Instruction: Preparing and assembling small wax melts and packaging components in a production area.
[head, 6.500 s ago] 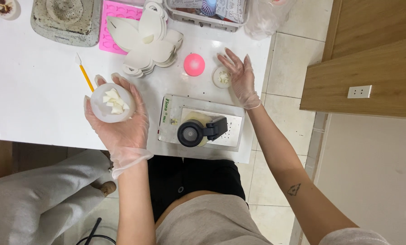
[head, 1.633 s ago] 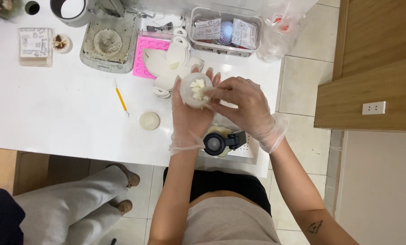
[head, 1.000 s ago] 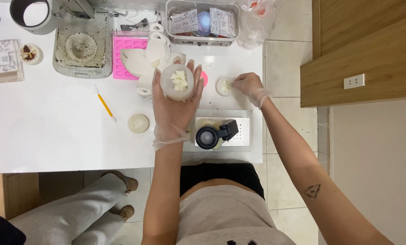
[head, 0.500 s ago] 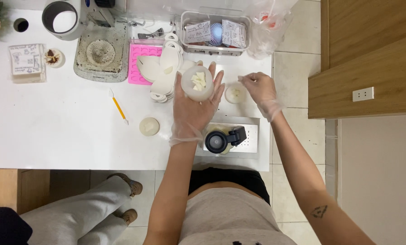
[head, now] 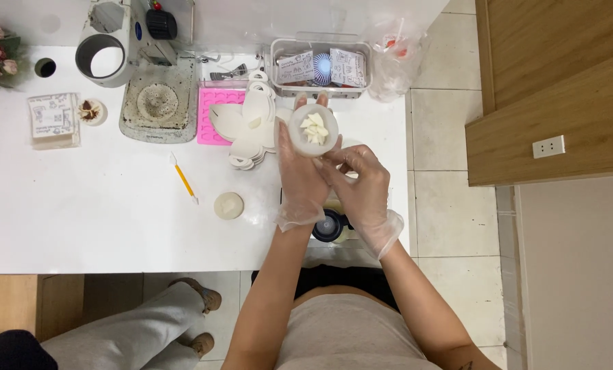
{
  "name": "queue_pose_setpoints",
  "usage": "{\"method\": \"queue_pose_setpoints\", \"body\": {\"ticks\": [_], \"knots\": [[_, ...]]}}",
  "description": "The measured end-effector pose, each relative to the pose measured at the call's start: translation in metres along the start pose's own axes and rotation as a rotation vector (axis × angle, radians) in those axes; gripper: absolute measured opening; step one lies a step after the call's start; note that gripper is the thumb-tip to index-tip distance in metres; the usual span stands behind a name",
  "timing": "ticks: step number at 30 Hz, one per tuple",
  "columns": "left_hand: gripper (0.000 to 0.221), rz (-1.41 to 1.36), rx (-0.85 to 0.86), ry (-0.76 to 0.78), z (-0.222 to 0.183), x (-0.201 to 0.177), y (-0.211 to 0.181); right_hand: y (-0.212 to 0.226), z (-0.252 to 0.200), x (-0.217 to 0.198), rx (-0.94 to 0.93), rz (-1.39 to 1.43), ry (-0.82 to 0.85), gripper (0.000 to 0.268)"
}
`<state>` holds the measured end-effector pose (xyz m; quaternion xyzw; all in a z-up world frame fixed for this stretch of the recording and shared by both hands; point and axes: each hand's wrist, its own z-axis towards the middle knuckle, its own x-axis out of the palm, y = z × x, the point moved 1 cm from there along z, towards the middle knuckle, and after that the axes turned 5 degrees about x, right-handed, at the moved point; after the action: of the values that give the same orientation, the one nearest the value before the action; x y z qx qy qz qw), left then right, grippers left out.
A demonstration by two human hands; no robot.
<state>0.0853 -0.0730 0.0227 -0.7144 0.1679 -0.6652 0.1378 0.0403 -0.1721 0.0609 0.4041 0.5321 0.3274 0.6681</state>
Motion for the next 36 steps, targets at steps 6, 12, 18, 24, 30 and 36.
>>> {"method": "queue_pose_setpoints", "body": {"ticks": [6,12,18,24,30,36], "knots": [[0.061,-0.118,-0.096,-0.018,-0.001,-0.007,0.002,0.0,0.007,-0.014,-0.133,-0.14,0.041,0.013],[0.057,-0.232,-0.162,-0.144,0.003,-0.003,-0.01,-0.085,0.056,-0.031,0.08,0.026,0.066,0.011],[0.057,-0.187,-0.165,-0.202,0.006,-0.015,-0.022,-0.19,0.1,-0.012,0.473,-0.283,0.311,0.028],[0.056,-0.208,-0.167,-0.203,0.009,-0.031,-0.023,-0.25,0.107,0.008,0.598,-0.347,0.353,0.031],[0.055,-0.164,-0.17,-0.212,0.011,-0.033,-0.024,-0.245,0.11,0.006,0.541,-0.439,0.333,0.026],[0.058,-0.14,-0.186,-0.196,0.017,-0.041,-0.014,-0.124,0.092,-0.01,0.324,-0.039,0.201,0.027]]}}
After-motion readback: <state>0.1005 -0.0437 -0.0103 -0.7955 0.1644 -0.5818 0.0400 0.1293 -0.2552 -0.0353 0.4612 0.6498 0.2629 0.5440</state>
